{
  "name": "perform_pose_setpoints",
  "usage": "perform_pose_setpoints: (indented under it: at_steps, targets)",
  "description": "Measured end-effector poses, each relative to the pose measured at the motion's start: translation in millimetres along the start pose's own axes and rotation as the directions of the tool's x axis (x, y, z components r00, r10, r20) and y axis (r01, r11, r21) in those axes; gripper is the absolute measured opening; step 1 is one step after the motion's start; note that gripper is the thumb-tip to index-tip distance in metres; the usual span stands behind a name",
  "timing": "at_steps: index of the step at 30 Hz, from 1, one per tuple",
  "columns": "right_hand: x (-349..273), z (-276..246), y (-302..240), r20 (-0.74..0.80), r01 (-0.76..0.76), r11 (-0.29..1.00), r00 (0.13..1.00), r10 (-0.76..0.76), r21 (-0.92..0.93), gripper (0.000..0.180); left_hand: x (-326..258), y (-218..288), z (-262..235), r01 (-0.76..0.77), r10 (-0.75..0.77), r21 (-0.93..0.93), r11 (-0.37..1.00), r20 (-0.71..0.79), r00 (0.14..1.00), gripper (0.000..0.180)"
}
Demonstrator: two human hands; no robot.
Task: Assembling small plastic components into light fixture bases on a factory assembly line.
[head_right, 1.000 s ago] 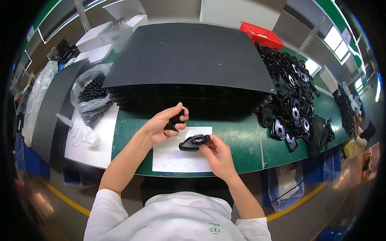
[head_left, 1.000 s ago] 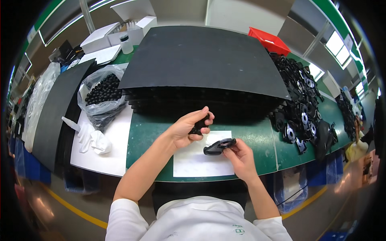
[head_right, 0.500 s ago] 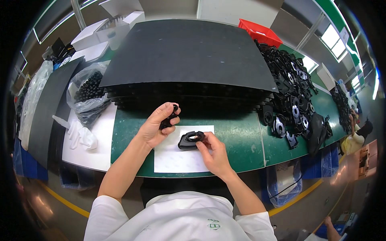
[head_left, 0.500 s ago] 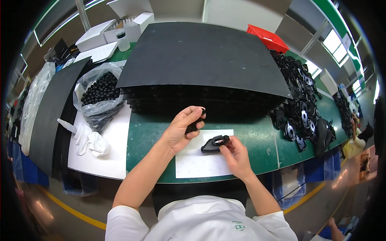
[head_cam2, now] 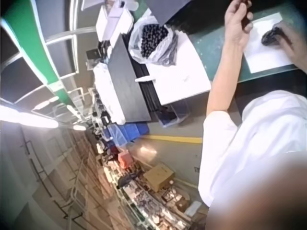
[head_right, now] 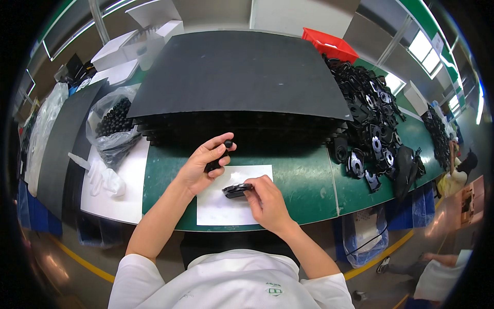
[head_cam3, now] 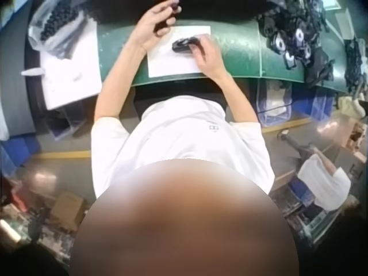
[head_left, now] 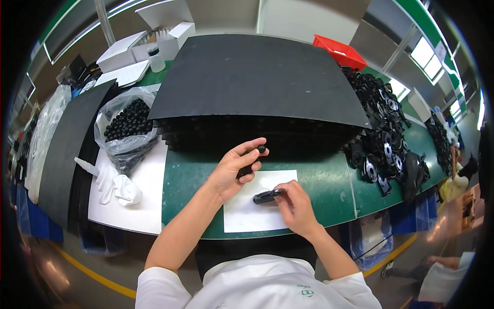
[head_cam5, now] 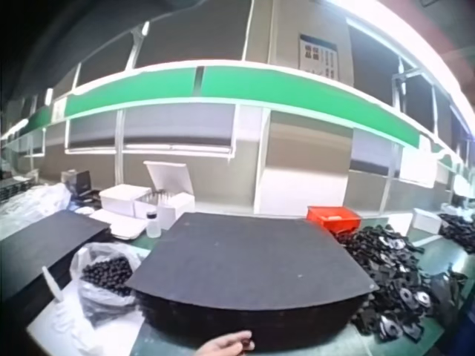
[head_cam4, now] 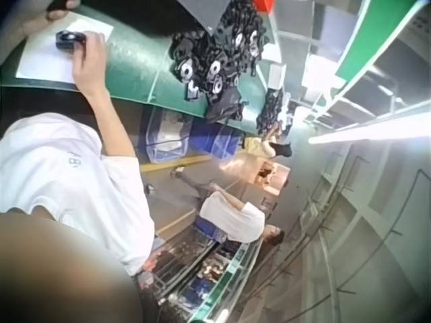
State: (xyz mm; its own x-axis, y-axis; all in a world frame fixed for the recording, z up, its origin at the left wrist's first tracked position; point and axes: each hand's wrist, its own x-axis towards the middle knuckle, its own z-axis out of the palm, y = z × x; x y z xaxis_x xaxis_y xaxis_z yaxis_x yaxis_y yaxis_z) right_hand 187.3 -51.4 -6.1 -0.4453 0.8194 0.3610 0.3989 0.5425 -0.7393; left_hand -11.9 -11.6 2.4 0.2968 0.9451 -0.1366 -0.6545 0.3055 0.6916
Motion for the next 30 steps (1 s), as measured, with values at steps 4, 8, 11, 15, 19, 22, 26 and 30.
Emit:
perform_pose_setpoints:
  at_steps: [4, 8, 11, 15, 19, 22, 26, 30]
  targets:
    - [-2, 0, 1, 0.039, -0.075, 0.996, 0.997, 0.073, 0.057, 0.015, -1, 1, 1, 0.015, -0.015, 0.042, 0.999, -0.004, 1.000, 0.035]
    - [-3, -4, 25, -0.033, -0.136, 0.753, 0.978, 0.205, 0.644, 0.013, 0, 0, 8, 0.055, -0.053, 0.117, 0.992, -0.020, 0.998, 0.026]
    - [2, -7, 30, 0.011, -0.147, 0.370, 0.938, 0.345, 0.917, 0.010, -3, -5, 8, 0.050, -0.045, 0.203, 0.978, -0.030, 0.999, 0.020]
    - [3, -11, 34, 0.112, -0.191, 0.188, 0.925, 0.363, 0.963, 0.014, -5, -7, 16, 0.054, -0.047, 0.379, 0.924, -0.028, 0.999, 0.021]
    - [5, -13, 31, 0.121, -0.193, 0.176, 0.927, 0.356, 0.965, 0.014, -6, -11, 20, 0.013, -0.006, 0.490, 0.872, -0.017, 1.000, 0.021]
    - [5, -12, 32, 0.114, -0.194, 0.197, 0.927, 0.357, 0.961, 0.014, -5, -11, 20, -0.015, 0.007, 0.518, 0.855, 0.016, 1.000, 0.021]
    - [4, -10, 32, 0.109, -0.190, 0.202, 0.928, 0.357, 0.961, 0.015, -4, -14, 16, -0.060, 0.034, 0.542, 0.838, 0.057, 0.998, 0.021]
    - [4, -10, 31, 0.105, -0.191, 0.200, 0.921, 0.375, 0.961, 0.016, -4, -14, 17, -0.064, 0.043, 0.558, 0.827, 0.050, 0.998, 0.022]
